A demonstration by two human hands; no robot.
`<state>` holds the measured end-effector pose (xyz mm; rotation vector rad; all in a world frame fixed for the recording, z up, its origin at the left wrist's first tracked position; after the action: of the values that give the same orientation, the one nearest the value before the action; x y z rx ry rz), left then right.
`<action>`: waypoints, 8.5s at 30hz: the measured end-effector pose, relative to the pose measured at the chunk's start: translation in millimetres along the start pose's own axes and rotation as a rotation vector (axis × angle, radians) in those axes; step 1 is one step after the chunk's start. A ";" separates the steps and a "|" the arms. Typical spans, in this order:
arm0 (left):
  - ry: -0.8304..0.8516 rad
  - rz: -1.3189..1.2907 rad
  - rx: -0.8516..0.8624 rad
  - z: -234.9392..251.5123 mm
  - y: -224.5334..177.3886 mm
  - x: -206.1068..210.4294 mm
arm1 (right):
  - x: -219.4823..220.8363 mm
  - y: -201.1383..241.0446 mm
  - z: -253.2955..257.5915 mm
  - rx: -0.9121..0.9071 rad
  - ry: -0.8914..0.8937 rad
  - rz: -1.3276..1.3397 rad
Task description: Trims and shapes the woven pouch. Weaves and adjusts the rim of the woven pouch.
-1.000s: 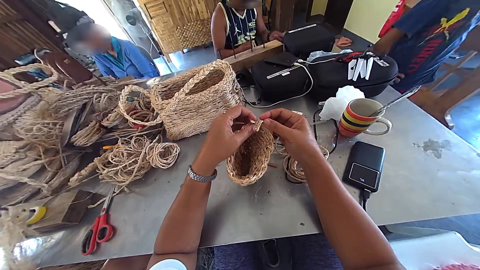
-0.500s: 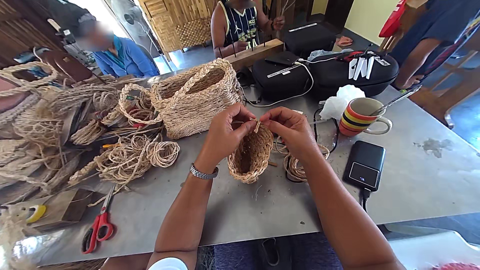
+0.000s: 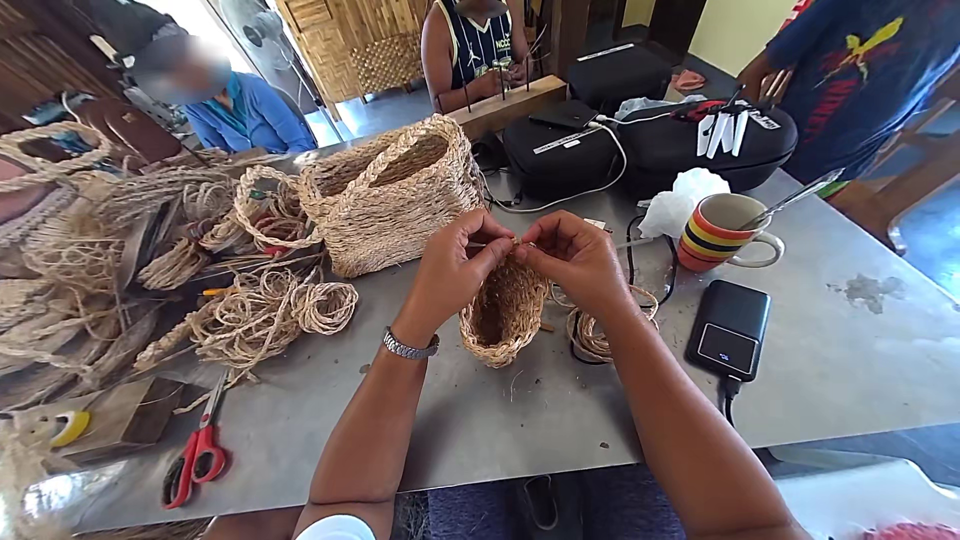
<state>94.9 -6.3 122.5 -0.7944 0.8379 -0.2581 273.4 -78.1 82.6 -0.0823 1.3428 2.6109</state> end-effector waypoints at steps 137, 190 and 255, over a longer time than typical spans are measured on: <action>-0.054 0.615 -0.470 -42.5 41.9 55.6 | 53.0 -63.8 -18.4 0.535 -0.101 -0.004; -0.286 0.491 -0.317 -40.7 53.6 43.7 | 46.5 -38.9 -15.1 0.394 -0.011 -0.111; -0.299 0.135 -0.335 -44.1 57.3 18.3 | 61.3 -30.1 -19.7 0.244 0.038 -0.096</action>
<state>68.6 1.0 53.1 -1.0544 0.6548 0.1242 218.8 -67.5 38.3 -0.1559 1.6162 2.3595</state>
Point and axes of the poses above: each hand's wrist, its own z-axis towards the middle knuckle, its own x-axis out of the palm, y = z × x, the point moved 2 cm from there along z, towards the middle knuckle, and after that the axes turned 8 degrees about y, right-handed, at the moved point
